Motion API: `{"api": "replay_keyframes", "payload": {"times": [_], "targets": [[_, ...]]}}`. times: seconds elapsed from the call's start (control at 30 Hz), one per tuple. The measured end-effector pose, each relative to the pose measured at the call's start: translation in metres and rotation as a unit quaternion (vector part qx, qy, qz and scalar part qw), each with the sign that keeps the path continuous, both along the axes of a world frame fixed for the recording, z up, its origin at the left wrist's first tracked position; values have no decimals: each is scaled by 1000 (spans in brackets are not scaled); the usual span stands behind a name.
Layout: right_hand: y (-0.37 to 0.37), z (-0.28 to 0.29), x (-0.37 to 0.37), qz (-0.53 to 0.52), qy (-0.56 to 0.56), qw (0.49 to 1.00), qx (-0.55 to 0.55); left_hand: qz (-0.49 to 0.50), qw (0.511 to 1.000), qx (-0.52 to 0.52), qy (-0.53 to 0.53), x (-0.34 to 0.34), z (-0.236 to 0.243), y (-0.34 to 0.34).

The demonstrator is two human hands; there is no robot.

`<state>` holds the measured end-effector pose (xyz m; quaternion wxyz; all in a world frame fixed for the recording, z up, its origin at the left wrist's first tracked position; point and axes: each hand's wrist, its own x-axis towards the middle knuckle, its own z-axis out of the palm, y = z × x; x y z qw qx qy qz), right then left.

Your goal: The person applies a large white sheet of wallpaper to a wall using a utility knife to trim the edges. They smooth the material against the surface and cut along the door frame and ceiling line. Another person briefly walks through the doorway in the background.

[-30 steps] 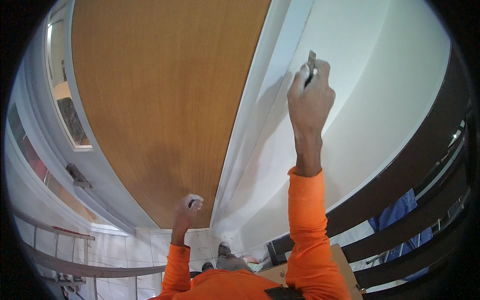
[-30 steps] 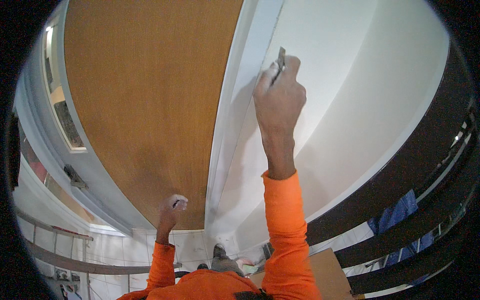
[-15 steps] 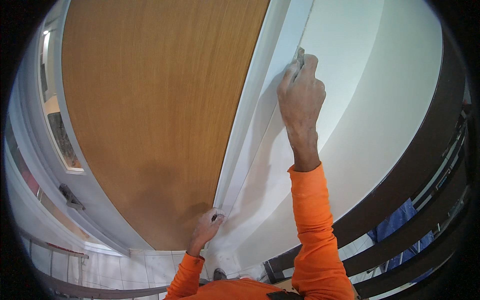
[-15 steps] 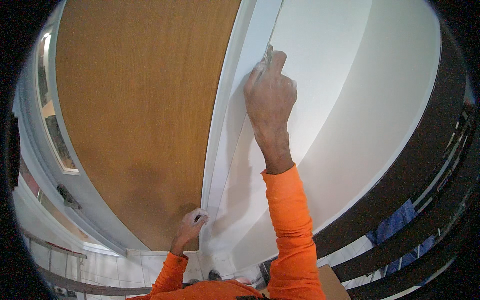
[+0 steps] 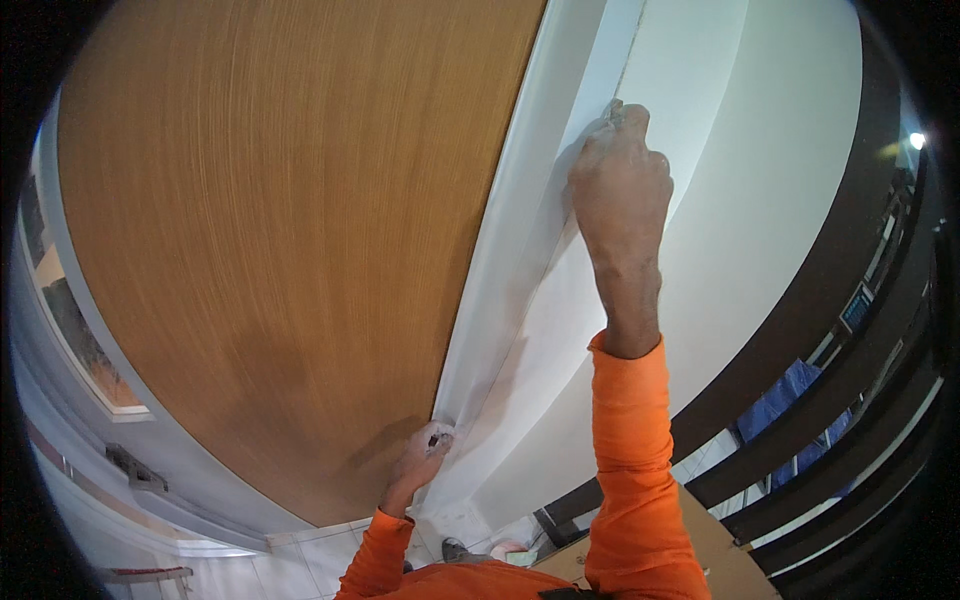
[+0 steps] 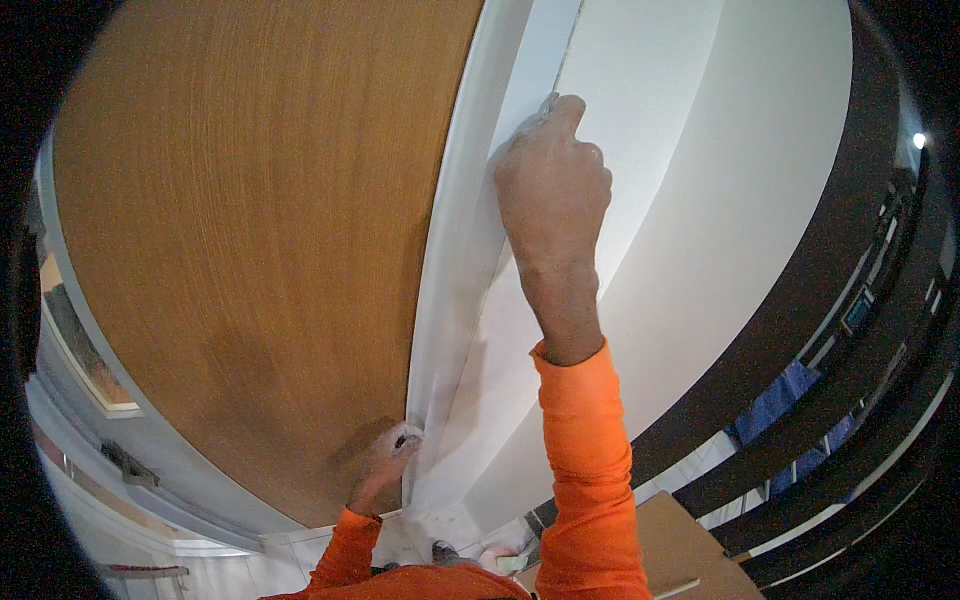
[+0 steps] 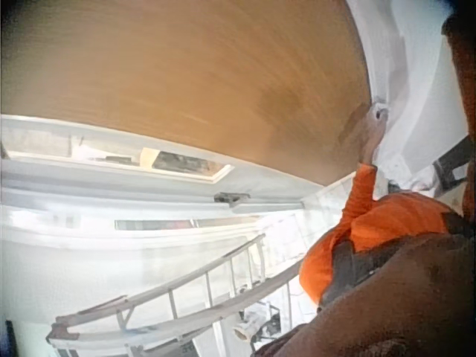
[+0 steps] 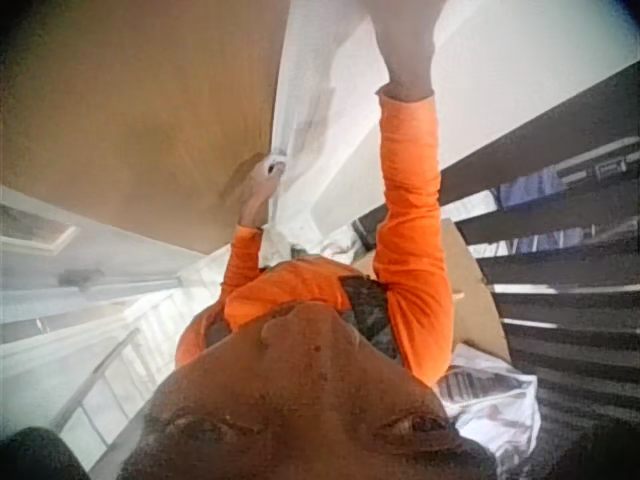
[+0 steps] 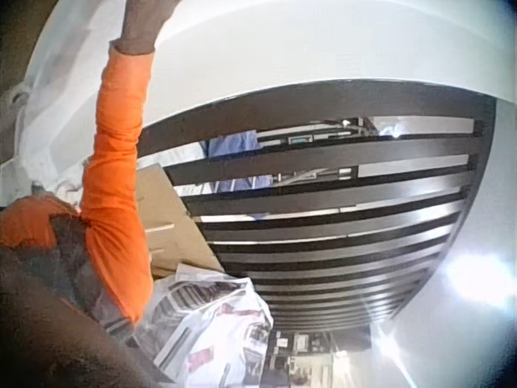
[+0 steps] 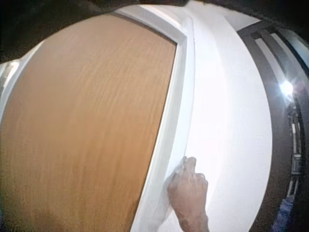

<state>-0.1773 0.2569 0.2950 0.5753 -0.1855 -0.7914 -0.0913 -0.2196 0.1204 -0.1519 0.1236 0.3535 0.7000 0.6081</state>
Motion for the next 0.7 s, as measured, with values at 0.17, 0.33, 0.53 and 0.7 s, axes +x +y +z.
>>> {"api": "replay_keyframes", "payload": {"times": [0.17,0.33,0.53,0.7], "targets": [[-5,11,3,-59,-26,997,31,-51,998,1,-24,-16,0,-14],[-15,-1,-2,-94,-52,994,7,-79,996,-19,-40,-18,9,-14],[-12,-8,-5,-112,-55,992,23,-122,990,5,-73,-11,3,-14],[-24,-9,-4,-79,-55,993,-66,-127,987,-21,-94,-12,10,-16]]}}
